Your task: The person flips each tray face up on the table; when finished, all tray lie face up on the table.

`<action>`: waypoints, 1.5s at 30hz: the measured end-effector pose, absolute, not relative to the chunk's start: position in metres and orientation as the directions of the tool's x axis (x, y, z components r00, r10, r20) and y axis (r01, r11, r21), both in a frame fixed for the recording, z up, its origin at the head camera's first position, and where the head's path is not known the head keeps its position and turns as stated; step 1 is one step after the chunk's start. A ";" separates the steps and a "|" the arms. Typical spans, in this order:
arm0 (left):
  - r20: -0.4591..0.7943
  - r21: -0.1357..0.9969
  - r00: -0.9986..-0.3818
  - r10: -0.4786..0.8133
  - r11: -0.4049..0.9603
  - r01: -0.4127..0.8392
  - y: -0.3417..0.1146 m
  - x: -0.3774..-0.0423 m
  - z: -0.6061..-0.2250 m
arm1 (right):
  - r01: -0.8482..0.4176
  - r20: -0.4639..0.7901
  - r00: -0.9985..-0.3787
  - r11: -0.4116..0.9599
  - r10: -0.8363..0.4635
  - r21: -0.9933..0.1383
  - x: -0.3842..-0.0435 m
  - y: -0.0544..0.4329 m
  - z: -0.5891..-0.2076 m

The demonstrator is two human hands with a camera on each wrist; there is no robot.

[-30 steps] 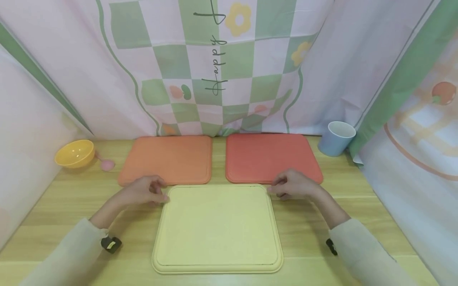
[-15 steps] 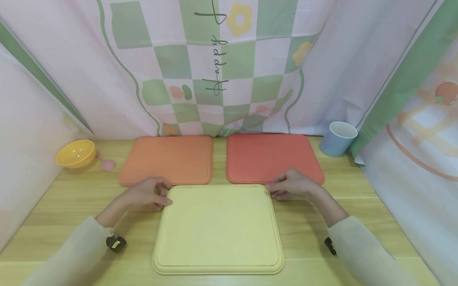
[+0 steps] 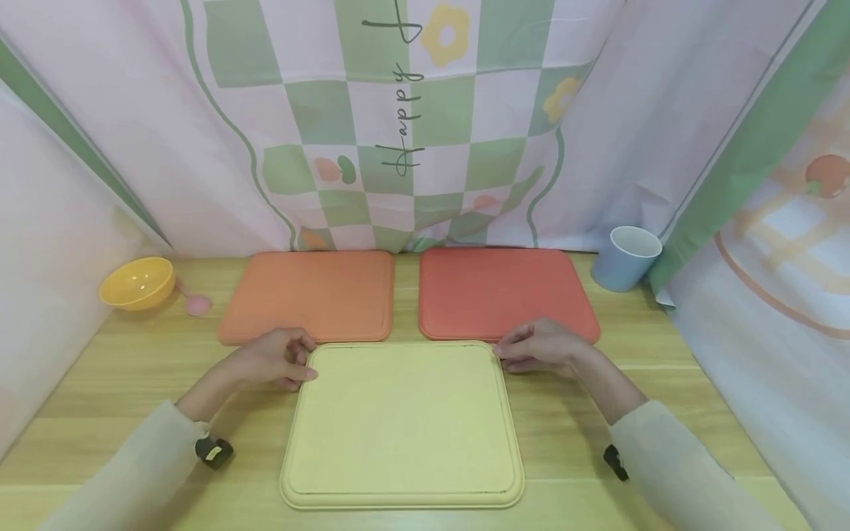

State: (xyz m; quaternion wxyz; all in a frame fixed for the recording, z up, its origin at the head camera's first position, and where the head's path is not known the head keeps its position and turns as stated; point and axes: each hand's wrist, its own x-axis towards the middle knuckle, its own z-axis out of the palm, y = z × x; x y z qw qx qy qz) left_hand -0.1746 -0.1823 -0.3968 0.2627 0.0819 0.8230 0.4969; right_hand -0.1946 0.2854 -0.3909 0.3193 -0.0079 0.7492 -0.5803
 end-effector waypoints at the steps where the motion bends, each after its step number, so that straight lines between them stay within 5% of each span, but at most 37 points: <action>1: -0.349 0.863 -0.847 0.400 0.490 -0.124 -0.182 -0.175 -0.397 | 0.357 -0.469 -0.799 0.330 -0.376 -0.874 -0.194 0.284 -0.391; 13: -0.347 0.882 -0.832 0.433 0.452 -0.132 -0.188 -0.177 -0.400 | 0.349 -0.469 -0.798 0.346 -0.377 -0.871 -0.195 0.279 -0.379; 32: -0.334 0.887 -0.839 0.430 0.444 -0.126 -0.194 -0.179 -0.403 | 0.211 -0.348 -0.882 0.396 -0.316 -0.894 -0.197 0.263 -0.371; 45: -0.294 0.956 -0.845 0.446 0.139 -0.259 -0.197 -0.182 -0.405 | 0.234 -0.334 -0.911 0.365 -0.242 -0.901 -0.204 0.257 -0.361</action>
